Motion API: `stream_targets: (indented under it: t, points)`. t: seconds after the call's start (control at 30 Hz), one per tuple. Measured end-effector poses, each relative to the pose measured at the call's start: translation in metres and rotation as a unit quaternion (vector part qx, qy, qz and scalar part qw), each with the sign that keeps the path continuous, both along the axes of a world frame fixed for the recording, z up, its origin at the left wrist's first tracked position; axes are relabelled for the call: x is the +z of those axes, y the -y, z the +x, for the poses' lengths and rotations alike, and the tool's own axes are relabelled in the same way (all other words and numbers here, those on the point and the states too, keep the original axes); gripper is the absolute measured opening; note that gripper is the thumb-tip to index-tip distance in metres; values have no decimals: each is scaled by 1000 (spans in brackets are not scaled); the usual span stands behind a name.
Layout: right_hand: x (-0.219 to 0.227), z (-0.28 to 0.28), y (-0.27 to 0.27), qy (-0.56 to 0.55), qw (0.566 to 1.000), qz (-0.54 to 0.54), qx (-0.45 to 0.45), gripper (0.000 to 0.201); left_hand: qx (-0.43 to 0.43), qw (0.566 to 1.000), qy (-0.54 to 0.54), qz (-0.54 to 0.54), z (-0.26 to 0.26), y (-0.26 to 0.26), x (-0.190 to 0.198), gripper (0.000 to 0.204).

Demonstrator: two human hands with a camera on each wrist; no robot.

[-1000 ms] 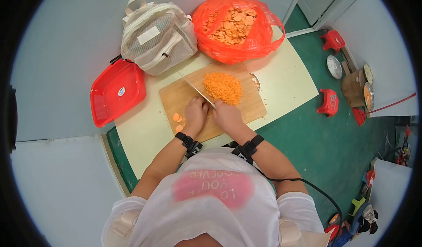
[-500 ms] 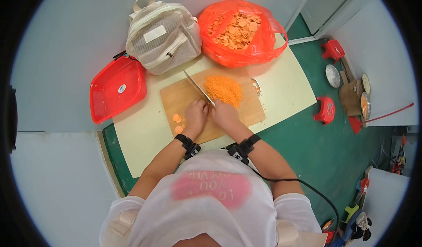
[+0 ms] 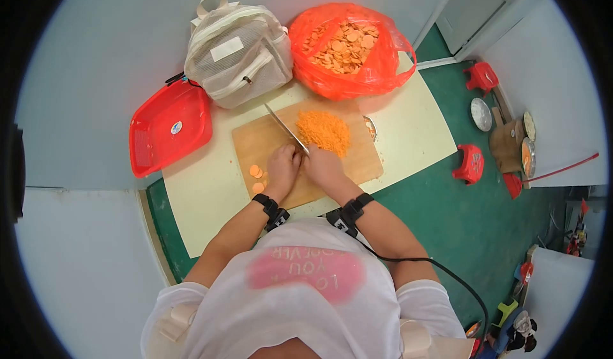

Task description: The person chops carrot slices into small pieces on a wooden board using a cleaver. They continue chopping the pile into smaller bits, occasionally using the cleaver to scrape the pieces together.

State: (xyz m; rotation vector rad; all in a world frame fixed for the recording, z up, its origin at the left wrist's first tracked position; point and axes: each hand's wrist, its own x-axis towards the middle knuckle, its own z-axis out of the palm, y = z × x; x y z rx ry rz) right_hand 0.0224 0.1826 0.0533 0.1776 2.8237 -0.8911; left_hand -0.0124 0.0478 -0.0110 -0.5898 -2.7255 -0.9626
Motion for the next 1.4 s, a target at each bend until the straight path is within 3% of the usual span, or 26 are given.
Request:
stream_targets:
  t: [0.13, 0.53, 0.77, 1.03, 1.23, 1.4]
  points:
    - [13, 8, 2, 41, 999, -1, -3, 21, 7, 1000, 9, 14, 5, 1, -2, 7]
    - [-7, -4, 1, -4, 1000, -10, 13, 22, -16, 1000, 0, 19, 6, 5, 2, 7]
    - [7, 5, 2, 24, 999, 20, 28, 23, -23, 1000, 13, 14, 5, 4, 4, 9]
    - [-19, -2, -1, -16, 1000, 2, 16, 20, -20, 999, 15, 38, 5, 6, 4, 5]
    - [5, 7, 3, 4, 1000, 5, 18, 23, 0, 999, 18, 29, 4, 4, -4, 6]
    - [-9, -1, 9, 8, 1000, -8, 7, 23, -11, 999, 2, 47, 8, 5, 0, 7]
